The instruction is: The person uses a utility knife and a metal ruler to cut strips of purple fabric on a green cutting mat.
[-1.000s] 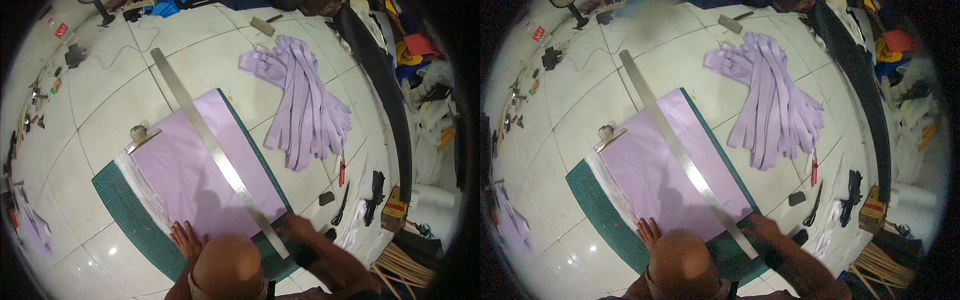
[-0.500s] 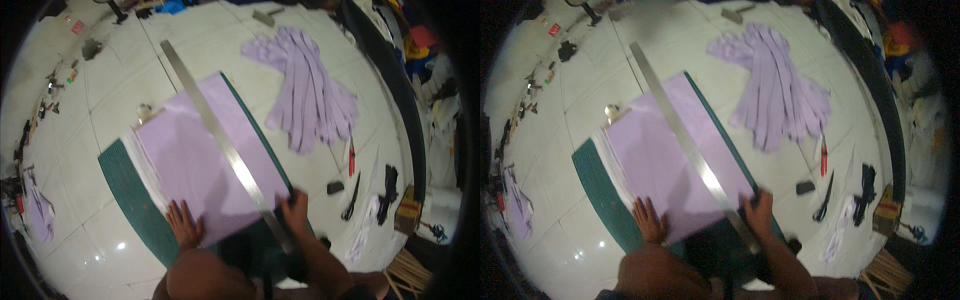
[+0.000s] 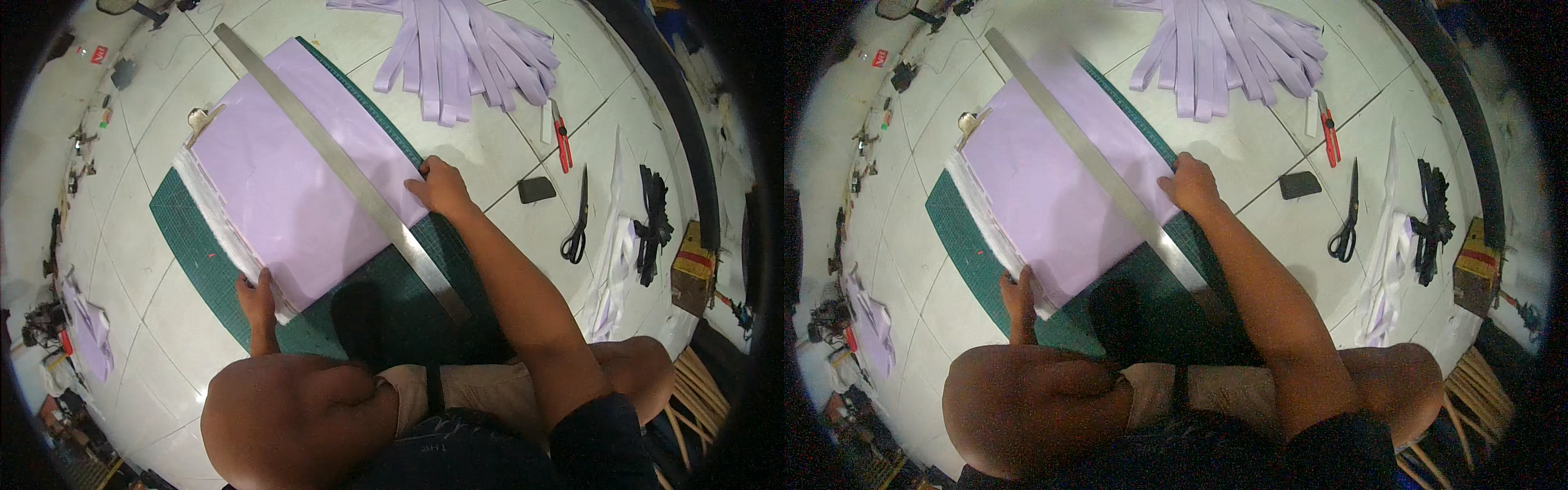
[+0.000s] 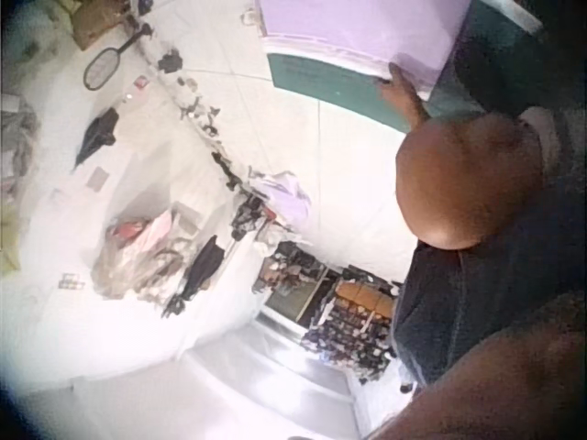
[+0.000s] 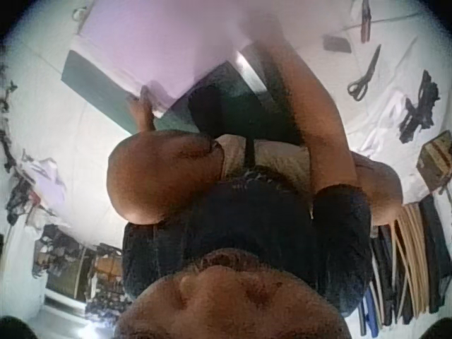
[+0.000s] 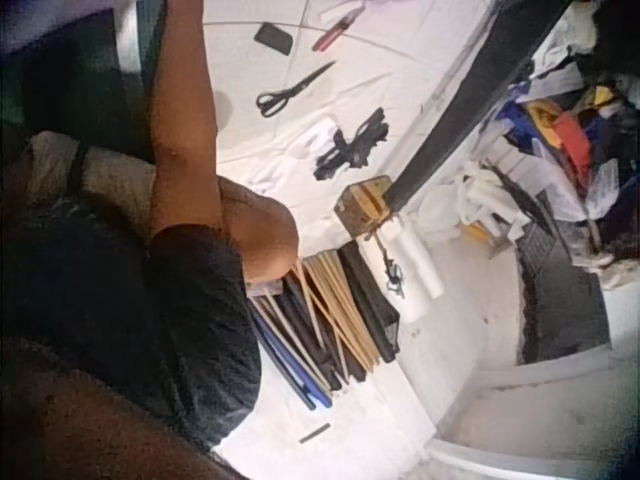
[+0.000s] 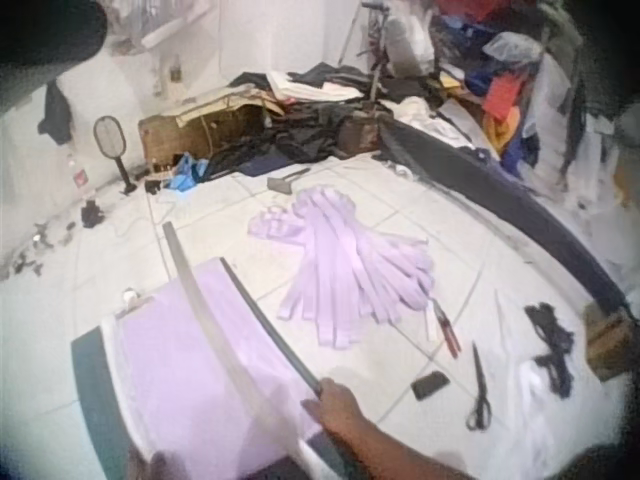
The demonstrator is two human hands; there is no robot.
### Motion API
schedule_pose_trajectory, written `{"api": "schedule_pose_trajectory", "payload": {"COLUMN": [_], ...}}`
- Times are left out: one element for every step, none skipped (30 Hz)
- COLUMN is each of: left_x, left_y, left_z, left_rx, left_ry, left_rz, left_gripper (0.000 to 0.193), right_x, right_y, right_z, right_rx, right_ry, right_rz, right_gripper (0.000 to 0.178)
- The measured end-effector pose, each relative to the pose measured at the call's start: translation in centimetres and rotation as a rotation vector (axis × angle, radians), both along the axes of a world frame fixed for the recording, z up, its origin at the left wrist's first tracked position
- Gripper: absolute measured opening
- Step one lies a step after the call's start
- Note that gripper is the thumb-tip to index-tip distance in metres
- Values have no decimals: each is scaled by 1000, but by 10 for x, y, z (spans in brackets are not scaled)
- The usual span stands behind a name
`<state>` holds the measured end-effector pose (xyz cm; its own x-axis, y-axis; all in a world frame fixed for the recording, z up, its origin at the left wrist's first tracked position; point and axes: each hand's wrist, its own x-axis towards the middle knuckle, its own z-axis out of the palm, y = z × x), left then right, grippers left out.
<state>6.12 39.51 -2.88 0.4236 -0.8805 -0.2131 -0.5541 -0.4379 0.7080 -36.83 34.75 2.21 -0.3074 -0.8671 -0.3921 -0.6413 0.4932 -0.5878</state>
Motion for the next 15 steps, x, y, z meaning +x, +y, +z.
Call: {"api": "schedule_pose_trajectory", "payload": {"left_x": [-1,3,8,7,-5,-17,-26,-29,-21,-5,6,-19,-41,-30,-17], "left_y": [-3,-7,-12,-18,-22,-19,-19,-17,-14,-9,-6,-7,-8,-8,-9], "left_z": [-1,3,8,13,18,24,31,35,35,33,29,31,42,43,44], "left_rx": [-41,63,165,264,332,400,451,383,303,252,213,242,264,254,235], "left_ry": [-29,23,74,129,153,178,199,271,338,226,117,58,-7,59,112], "left_rz": [35,70,107,142,147,152,162,153,150,125,103,39,-22,63,138], "left_gripper": [55,55,56,56,56,56,56,54,53,53,53,52,52,53,54], "right_x": [-1,-2,0,-1,-8,-14,-18,-19,-13,2,15,3,-8,-4,0], "right_y": [-1,0,1,0,1,6,6,5,2,-2,0,7,13,12,10], "right_z": [1,-2,-5,-12,-16,-20,-22,-26,-26,-18,-12,-13,-11,-7,-2], "right_rx": [33,31,29,23,56,89,107,103,89,58,36,55,70,81,87], "right_ry": [-10,-26,-43,-56,-54,-51,-51,-49,-53,4,65,90,111,75,23], "right_rz": [-18,-29,-37,-47,-6,36,84,78,83,71,53,49,44,38,25], "right_gripper": [39,40,41,42,43,45,46,46,47,45,44,43,42,43,44]}}
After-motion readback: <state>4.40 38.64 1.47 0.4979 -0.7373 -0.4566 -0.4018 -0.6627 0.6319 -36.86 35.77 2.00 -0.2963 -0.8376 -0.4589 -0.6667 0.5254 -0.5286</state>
